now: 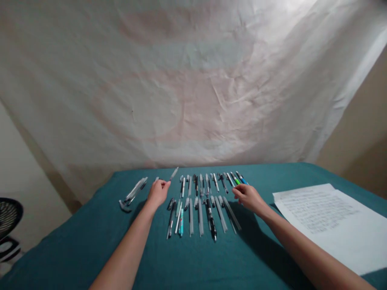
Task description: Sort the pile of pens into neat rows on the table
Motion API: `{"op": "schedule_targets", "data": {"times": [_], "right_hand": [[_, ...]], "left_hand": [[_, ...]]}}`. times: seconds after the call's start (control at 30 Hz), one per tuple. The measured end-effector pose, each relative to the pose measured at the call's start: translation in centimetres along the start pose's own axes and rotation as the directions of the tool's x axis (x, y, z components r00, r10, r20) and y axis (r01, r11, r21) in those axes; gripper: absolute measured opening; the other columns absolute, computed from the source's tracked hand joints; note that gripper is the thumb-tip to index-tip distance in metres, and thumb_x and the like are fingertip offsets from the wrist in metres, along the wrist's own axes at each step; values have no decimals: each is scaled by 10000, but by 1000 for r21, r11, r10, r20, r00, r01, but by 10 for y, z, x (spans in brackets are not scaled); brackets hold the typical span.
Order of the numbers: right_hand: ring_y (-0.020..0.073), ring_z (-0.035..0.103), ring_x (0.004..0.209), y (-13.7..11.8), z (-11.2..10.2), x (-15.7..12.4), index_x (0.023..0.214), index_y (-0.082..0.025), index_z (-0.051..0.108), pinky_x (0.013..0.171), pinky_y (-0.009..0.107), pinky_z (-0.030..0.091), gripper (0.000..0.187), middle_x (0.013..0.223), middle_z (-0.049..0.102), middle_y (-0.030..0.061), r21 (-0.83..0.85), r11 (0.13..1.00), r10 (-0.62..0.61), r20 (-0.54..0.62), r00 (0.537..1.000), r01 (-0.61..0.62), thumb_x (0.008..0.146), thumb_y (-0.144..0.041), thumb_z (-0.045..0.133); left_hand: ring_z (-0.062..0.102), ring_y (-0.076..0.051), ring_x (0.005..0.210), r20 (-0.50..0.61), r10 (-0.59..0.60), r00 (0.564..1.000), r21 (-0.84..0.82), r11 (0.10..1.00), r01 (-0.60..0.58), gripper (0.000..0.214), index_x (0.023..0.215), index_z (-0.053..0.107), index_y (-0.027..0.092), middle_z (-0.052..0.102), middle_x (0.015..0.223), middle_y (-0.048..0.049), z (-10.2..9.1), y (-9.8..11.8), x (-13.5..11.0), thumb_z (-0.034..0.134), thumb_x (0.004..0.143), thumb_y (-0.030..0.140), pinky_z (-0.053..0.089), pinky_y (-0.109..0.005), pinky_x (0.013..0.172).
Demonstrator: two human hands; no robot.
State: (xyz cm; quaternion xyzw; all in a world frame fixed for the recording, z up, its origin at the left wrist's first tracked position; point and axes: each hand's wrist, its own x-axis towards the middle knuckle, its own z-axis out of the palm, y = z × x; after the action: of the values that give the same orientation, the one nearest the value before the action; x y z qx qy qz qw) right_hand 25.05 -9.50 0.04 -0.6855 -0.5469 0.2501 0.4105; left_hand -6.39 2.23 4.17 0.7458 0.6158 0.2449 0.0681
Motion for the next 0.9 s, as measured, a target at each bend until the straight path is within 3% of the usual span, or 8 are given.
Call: {"op": "schedule_targets", "data": {"times": [0.07,0.1,0.17,0.23,0.33,0.5,0.63,0.9], "right_hand": [[100,516,432,-3,-4,0,755,-134,568,394,197,366,305,585,585,22,87,996,26,-15,1000,-25,727,-419,462],[96,505,426,-6,-5,-1,759,-132,567,378,194,354,322,586,579,21,150,988,32,-12,999,-30,722,-437,471],[85,483,429,-14,-6,-4,784,-128,565,364,188,341,365,598,562,19,324,946,27,11,1000,-29,711,-477,484],[73,465,443,-26,-8,-8,821,-126,559,367,181,339,400,624,546,18,515,857,0,38,999,-19,713,-503,482],[61,442,454,-43,-12,-15,824,-133,548,390,177,339,382,629,524,7,674,739,-63,35,997,23,718,-496,495],[55,394,420,-52,-23,-18,672,-141,531,417,189,317,331,500,469,-33,629,771,-100,-39,994,102,683,-471,554],[58,387,409,-49,-23,-17,645,-145,527,426,198,309,335,484,474,-37,580,808,-95,-43,995,102,671,-477,558],[53,364,426,-46,-17,-17,643,-135,542,423,190,268,331,491,450,-34,604,795,-99,33,995,59,677,-463,564]], "left_hand": [[540,-132,764,63,94,994,-162,983,-82,421,912,556,144,593,825,-34,-4,28,-9,282,807,447,401,-237,672],[537,-129,739,136,134,982,-391,918,-71,436,911,548,130,592,812,-36,-4,43,-16,308,791,473,399,-234,651],[527,-116,702,263,211,941,-677,736,24,442,875,532,123,580,774,-31,-1,73,-36,364,754,513,392,-222,626],[524,-106,699,369,269,890,-788,598,146,410,858,505,126,564,769,-30,8,100,-57,410,736,505,386,-207,602],[515,-95,626,450,340,825,-822,518,235,355,831,465,141,539,728,-16,25,130,-82,434,733,481,373,-201,535],[506,-84,595,440,340,831,-842,479,250,329,824,452,146,541,726,-18,39,155,-94,474,717,456,368,-203,536],[509,-90,612,444,339,830,-846,465,262,381,911,469,133,552,787,-42,43,164,-90,464,720,463,355,-202,527],[376,-47,481,414,345,843,-860,451,238,347,810,482,146,485,631,25,54,160,-93,432,733,480,267,-176,458]]}}
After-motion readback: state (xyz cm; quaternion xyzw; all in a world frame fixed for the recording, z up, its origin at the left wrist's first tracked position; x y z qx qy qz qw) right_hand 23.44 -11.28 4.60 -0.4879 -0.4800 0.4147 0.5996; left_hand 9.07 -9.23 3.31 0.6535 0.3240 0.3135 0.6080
